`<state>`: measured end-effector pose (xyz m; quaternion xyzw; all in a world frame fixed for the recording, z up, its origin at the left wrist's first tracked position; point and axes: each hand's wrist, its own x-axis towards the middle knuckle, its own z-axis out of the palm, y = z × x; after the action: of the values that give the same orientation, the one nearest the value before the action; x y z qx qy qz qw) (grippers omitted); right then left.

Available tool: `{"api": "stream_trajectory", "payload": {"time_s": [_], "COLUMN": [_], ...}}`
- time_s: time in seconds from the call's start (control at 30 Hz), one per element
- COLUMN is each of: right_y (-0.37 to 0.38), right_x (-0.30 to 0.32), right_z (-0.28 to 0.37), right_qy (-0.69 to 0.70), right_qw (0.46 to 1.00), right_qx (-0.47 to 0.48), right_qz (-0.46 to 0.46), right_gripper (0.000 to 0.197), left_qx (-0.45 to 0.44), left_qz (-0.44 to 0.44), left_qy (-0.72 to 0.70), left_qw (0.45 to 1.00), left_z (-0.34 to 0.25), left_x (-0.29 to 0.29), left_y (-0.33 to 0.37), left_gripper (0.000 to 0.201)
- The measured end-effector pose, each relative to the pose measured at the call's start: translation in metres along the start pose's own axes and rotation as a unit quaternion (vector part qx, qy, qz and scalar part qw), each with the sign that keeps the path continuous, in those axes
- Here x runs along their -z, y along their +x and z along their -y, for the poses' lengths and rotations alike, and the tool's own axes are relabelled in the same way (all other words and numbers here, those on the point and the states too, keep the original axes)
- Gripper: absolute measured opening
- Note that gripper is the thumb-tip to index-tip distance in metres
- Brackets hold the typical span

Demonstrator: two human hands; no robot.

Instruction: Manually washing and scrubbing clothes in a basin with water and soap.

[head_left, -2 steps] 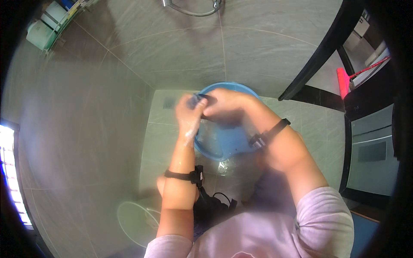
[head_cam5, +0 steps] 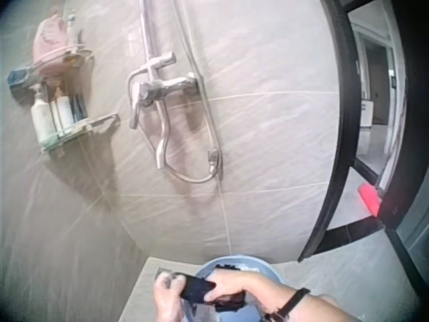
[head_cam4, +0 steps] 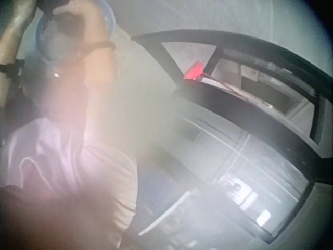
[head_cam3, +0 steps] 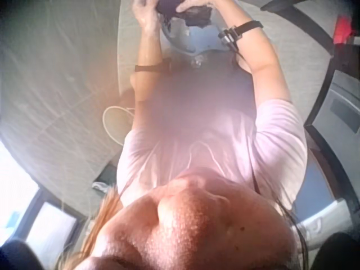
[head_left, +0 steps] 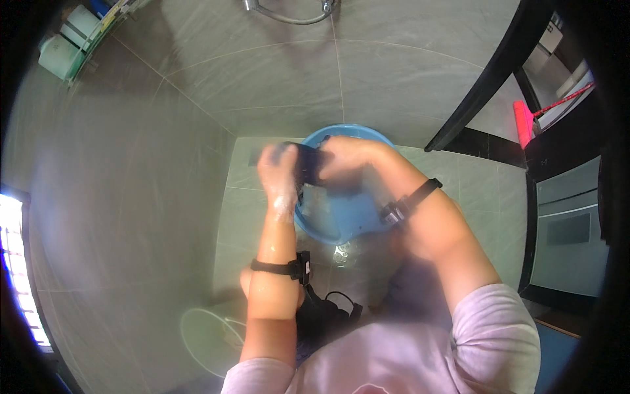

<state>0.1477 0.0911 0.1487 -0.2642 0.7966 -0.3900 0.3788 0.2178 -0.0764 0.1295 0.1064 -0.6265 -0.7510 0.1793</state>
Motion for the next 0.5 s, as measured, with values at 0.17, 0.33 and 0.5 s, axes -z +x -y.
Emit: {"api": "stream_trajectory", "payload": {"time_s": [0.17, 0.33, 0.5], "right_y": [0.025, 0.025, 0.048], "right_x": [0.013, -0.066, -0.092], "right_z": [-0.057, 0.010, 0.010], "right_qy": [0.124, 0.190, 0.121], "right_qw": [0.990, 0.952, 0.867], "right_qx": [0.048, 0.093, 0.076], "right_qz": [-0.057, -0.221, -0.478], "right_gripper": [0.033, 0.029, 0.033], "left_qx": [0.240, 0.274, 0.304], "left_qz": [-0.057, -0.108, 0.073], "left_qy": [-0.378, -0.232, -0.259], "left_qw": [0.892, 0.927, 0.914], "left_z": [0.026, 0.061, 0.083], "left_x": [0.028, 0.021, -0.001], "left_y": [0.023, 0.020, 0.001], "left_gripper": [0.034, 0.028, 0.037]}}
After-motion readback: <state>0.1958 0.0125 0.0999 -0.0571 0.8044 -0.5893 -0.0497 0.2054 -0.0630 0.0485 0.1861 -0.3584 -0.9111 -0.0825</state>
